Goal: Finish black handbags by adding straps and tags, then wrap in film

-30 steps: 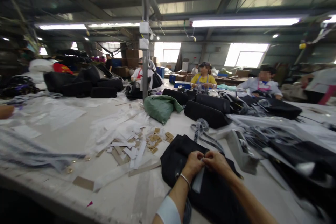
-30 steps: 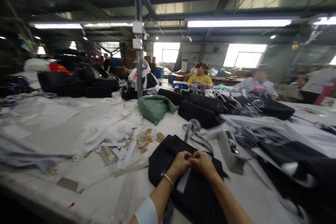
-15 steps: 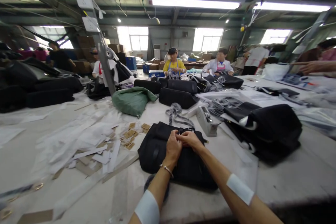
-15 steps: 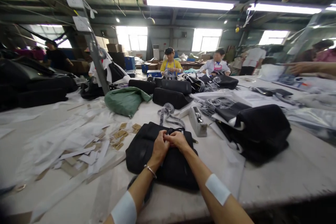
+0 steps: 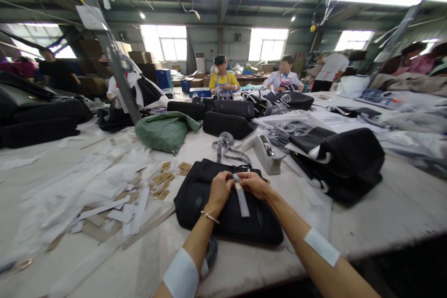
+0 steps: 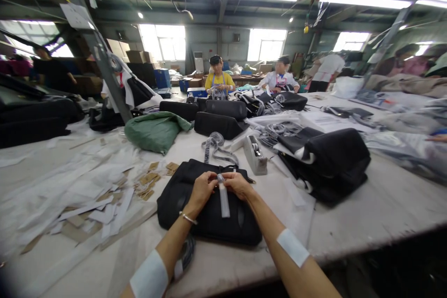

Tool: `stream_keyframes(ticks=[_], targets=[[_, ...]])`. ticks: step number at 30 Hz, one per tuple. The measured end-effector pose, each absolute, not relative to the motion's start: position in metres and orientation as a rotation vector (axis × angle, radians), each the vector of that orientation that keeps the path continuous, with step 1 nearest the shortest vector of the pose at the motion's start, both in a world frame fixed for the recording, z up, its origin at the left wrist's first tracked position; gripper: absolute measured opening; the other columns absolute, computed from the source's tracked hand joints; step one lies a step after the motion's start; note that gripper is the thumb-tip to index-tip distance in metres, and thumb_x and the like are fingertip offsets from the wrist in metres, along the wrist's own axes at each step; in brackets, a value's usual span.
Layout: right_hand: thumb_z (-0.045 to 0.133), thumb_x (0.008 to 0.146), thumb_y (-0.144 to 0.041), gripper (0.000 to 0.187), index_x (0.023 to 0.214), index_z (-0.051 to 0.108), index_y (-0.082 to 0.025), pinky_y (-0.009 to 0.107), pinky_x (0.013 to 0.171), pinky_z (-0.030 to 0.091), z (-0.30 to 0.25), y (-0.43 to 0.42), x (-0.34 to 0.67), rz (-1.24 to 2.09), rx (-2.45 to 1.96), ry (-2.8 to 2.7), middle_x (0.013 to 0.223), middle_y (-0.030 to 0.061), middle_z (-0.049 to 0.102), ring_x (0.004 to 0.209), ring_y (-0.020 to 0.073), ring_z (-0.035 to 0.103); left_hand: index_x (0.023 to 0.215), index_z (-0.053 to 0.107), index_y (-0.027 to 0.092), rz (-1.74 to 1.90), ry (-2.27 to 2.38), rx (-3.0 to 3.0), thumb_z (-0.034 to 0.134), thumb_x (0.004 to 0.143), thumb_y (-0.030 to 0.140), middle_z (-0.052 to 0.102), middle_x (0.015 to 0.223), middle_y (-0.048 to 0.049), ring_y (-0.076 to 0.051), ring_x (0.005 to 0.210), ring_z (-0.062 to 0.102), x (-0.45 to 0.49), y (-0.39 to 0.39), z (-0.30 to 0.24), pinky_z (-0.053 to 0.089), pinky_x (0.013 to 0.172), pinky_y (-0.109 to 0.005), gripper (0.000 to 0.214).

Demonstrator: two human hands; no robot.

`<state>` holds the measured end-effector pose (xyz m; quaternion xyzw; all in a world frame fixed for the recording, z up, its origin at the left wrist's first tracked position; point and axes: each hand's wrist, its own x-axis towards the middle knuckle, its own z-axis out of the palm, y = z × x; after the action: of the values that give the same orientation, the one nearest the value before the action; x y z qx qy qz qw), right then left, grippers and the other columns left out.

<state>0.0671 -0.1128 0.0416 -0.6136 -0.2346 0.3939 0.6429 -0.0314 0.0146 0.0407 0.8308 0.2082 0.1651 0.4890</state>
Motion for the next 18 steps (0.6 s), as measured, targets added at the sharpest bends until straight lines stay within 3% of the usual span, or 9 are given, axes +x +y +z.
stream_keyframes(ticks=[6, 10, 13, 18], targets=[[0.06, 0.063, -0.023, 0.041, 0.102, 0.072, -0.016, 0.034, 0.08, 0.054, 0.029, -0.109, 0.06, 0.696, -1.515, -0.599, 0.09, 0.0048, 0.076, 0.083, 0.0216, 0.069, 0.079, 0.071, 0.018, 0.346, 0.65, 2.211, 0.066, 0.078, 0.031, 0.073, 0.082, -0.0089, -0.023, 0.084, 0.068, -0.022, 0.009, 0.052, 0.047, 0.078, -0.03, 0.014], [0.058, 0.069, -0.024, 0.04, 0.105, 0.072, -0.017, 0.038, 0.093, 0.051, 0.022, -0.106, 0.058, 0.515, -1.657, -0.65, 0.104, 0.0069, 0.075, 0.102, 0.026, 0.067, 0.071, 0.071, 0.018, 0.261, 0.707, 2.229, 0.067, 0.073, 0.032, 0.072, 0.075, -0.01, -0.027, 0.082, 0.068, -0.015, 0.014, 0.055, 0.046, 0.072, -0.032, 0.015], [0.057, 0.074, -0.025, 0.038, 0.107, 0.073, -0.017, 0.039, 0.099, 0.047, 0.021, -0.106, 0.06, 0.401, -1.781, -0.695, 0.112, 0.0078, 0.073, 0.108, 0.0265, 0.065, 0.072, 0.07, 0.018, 0.22, 0.714, 2.172, 0.068, 0.071, 0.03, 0.071, 0.071, -0.0064, -0.023, 0.073, 0.067, -0.013, 0.019, 0.049, 0.045, 0.064, -0.029, 0.012], [0.053, 0.084, -0.03, 0.028, 0.092, 0.077, -0.019, 0.034, 0.087, 0.052, 0.033, -0.109, 0.067, 0.32, -1.956, -0.876, 0.092, 0.0043, 0.077, 0.091, 0.0249, 0.07, 0.08, 0.064, 0.015, 0.292, 0.687, 2.054, 0.067, 0.071, 0.017, 0.07, 0.076, -0.0026, -0.015, 0.07, 0.063, -0.012, 0.02, 0.037, 0.043, 0.061, -0.021, 0.009]])
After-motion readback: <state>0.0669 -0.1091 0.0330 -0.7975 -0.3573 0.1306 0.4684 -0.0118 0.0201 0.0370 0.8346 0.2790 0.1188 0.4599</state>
